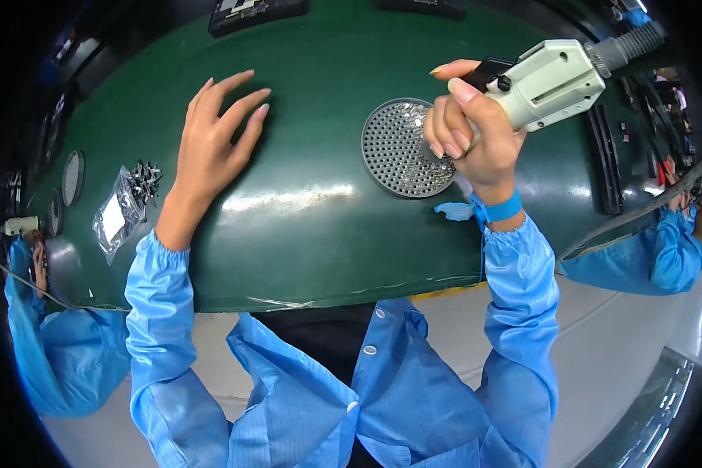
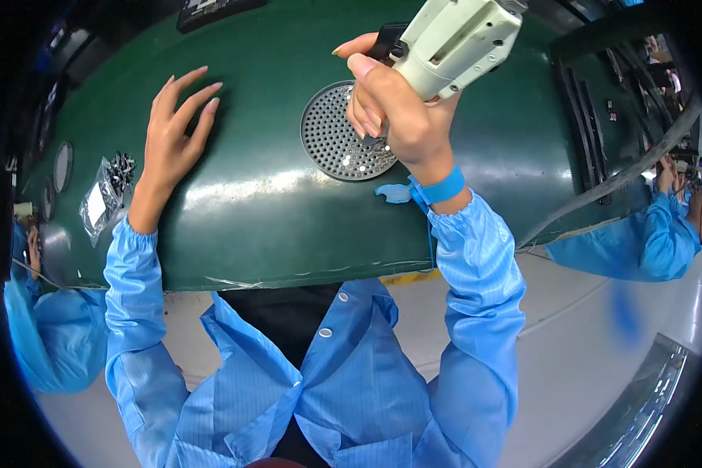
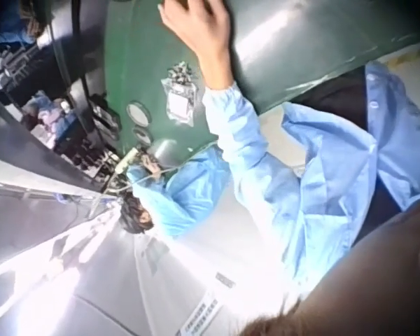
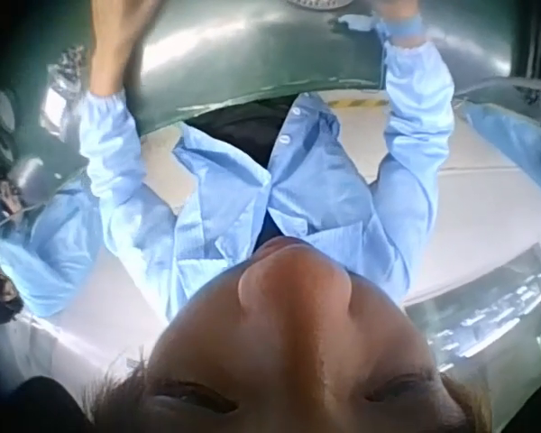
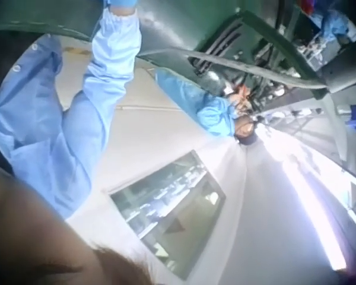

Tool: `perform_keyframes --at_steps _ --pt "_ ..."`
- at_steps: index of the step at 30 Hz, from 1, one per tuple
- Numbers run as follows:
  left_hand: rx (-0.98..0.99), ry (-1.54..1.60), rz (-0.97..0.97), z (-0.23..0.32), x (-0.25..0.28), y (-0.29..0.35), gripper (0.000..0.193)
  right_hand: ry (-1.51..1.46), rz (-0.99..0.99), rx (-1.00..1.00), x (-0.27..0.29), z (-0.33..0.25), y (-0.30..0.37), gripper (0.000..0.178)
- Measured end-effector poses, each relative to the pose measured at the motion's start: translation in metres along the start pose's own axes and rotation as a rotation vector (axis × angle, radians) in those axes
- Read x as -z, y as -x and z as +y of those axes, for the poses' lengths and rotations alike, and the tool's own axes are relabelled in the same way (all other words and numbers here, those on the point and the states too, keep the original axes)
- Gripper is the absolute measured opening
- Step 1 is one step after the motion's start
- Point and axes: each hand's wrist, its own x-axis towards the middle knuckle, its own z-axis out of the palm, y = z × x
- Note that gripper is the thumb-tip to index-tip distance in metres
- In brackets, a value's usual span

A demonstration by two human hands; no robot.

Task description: The person assembles electronic components by attaching a display panel to a tablet chassis with screws, using an electric screwdriver.

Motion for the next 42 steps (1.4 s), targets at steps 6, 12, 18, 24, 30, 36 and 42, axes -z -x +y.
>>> perform_keyframes --at_steps 6,12,18,24,30,36,42 --pt "0.154 0.202 -0.003 0.008 0.010 0.017 0.020 -0.031 -0.047 -0.014 -0.002 0.008 0.000 0.020" --pt "0.140 0.232 0.005 0.002 0.005 0.021 0.020 -0.041 -0.073 -0.011 -0.001 0.013 0.001 0.021" --pt "0.117 0.257 0.008 0.003 0.006 0.020 0.019 -0.017 -0.085 -0.001 0.001 0.014 0.001 0.020" --pt "0.121 0.279 0.008 0.004 0.005 0.020 0.019 0.097 -0.094 -0.004 0.001 0.014 0.003 0.027" --pt "0.120 0.292 0.008 0.005 0.005 0.019 0.019 0.021 -0.083 0.011 -0.002 0.012 0.003 0.017" --pt "0.113 0.292 0.022 0.007 0.007 0.019 0.019 0.051 -0.069 0.020 -0.005 0.012 0.004 0.012" --pt "0.108 0.278 0.040 0.008 0.009 0.020 0.018 0.080 -0.026 -0.010 -0.011 0.008 0.005 0.029"
